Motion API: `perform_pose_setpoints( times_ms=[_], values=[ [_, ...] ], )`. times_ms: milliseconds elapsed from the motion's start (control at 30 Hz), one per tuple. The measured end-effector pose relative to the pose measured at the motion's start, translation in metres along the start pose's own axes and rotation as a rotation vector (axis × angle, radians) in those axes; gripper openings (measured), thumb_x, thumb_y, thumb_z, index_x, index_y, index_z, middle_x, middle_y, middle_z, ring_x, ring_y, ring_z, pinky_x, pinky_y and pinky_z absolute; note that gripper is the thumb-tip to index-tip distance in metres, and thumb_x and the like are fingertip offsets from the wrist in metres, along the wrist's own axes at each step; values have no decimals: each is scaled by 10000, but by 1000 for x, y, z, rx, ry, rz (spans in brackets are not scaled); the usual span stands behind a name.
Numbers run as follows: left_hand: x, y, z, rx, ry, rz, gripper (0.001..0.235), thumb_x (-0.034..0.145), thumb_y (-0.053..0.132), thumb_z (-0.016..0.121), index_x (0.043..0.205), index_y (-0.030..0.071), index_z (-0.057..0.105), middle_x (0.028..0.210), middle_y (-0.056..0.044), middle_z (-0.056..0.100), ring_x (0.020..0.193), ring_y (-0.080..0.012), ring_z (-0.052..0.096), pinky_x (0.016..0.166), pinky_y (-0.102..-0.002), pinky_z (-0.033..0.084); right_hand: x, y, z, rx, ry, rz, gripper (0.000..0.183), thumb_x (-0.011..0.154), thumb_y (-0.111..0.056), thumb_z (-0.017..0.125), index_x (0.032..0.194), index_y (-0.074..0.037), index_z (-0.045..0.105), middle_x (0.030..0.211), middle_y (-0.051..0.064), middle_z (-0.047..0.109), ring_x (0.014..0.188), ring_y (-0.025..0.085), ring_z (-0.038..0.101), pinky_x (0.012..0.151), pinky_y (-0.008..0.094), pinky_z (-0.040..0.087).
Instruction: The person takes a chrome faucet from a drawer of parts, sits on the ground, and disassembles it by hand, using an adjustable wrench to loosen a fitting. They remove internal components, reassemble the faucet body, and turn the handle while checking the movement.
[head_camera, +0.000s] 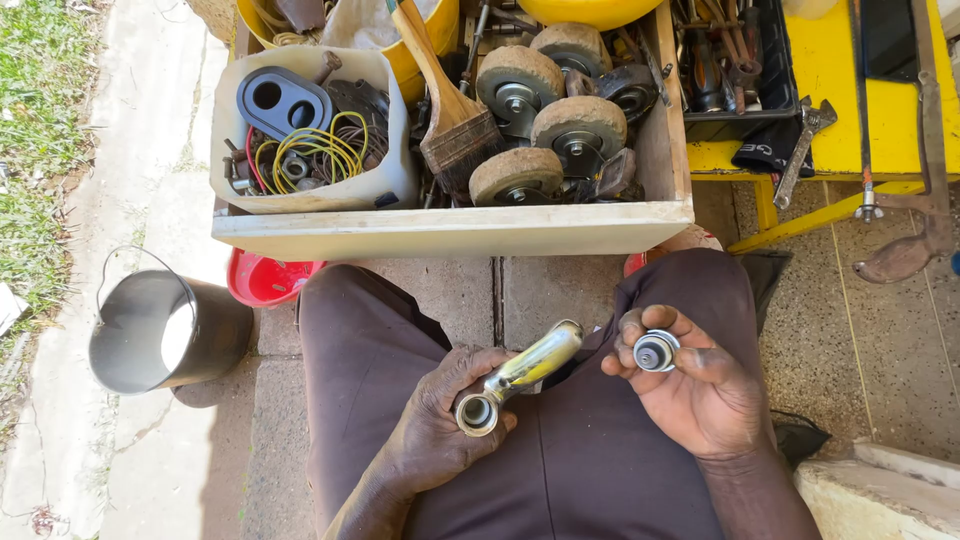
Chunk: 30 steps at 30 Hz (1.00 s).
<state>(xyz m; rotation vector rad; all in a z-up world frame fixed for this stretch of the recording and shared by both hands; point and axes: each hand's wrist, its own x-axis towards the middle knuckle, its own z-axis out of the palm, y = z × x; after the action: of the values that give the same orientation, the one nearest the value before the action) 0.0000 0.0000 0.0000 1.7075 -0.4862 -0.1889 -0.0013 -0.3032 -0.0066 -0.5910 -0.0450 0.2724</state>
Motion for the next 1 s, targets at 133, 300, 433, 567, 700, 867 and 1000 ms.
perform_pose_setpoints(
  times_ms=[133, 300, 433, 567, 700, 867, 1000],
  values=[
    [-2, -1, 4, 45, -22, 15, 524, 848, 129, 790, 1357, 140, 669, 1153, -27, 710, 1037, -202, 631, 940, -322, 511, 0, 2, 1, -7, 19, 44, 376, 899, -129, 746, 1253, -31, 665, 1149, 172, 615, 1034, 309, 610, 910, 470, 524],
    [-1, 1, 5, 70, -30, 19, 503, 833, 104, 775, 1327, 151, 694, 1090, -9, 704, 994, -198, 622, 911, -315, 500, 3, -1, 12, -8, -69, 63, 317, 877, -123, 682, 1188, -66, 654, 1128, 139, 549, 966, 270, 569, 812, 383, 490],
    [1, 4, 3, 74, -40, 17, 492, 851, 132, 754, 1339, 167, 698, 1096, -4, 714, 973, -198, 612, 915, -317, 483, 3, 1, 15, -5, -140, 68, 302, 864, -69, 742, 1146, -106, 640, 1122, 116, 530, 946, 255, 535, 825, 363, 483],
    [0, 6, 4, 72, -48, -12, 510, 843, 114, 754, 1346, 180, 705, 1073, 1, 711, 984, -187, 624, 919, -301, 484, 2, 5, 13, -68, -118, 59, 316, 809, -1, 761, 1063, -139, 633, 1074, 95, 540, 1013, 255, 540, 832, 369, 465],
    [-3, -2, 6, 101, -45, 9, 501, 854, 126, 762, 1347, 179, 691, 1046, -2, 690, 946, -188, 597, 876, -304, 486, 1, 8, 11, -117, -138, 37, 321, 822, -5, 769, 1074, -147, 631, 1079, 88, 540, 993, 245, 537, 830, 373, 466],
    [-5, -5, 6, 74, -18, 22, 506, 868, 155, 775, 1365, 147, 679, 1138, -24, 711, 983, -184, 635, 898, -298, 499, -4, 14, 5, -269, -149, 37, 442, 749, 132, 558, 1112, -120, 572, 1119, 120, 513, 1098, 281, 553, 820, 391, 545],
    [-6, -6, 5, 34, -11, -32, 534, 830, 126, 811, 1349, 158, 688, 1130, -20, 683, 948, -156, 649, 884, -280, 500, -6, 19, 12, -325, -186, 12, 369, 832, 70, 652, 1137, -129, 593, 1128, 102, 561, 1125, 269, 555, 932, 394, 497]
  ],
)
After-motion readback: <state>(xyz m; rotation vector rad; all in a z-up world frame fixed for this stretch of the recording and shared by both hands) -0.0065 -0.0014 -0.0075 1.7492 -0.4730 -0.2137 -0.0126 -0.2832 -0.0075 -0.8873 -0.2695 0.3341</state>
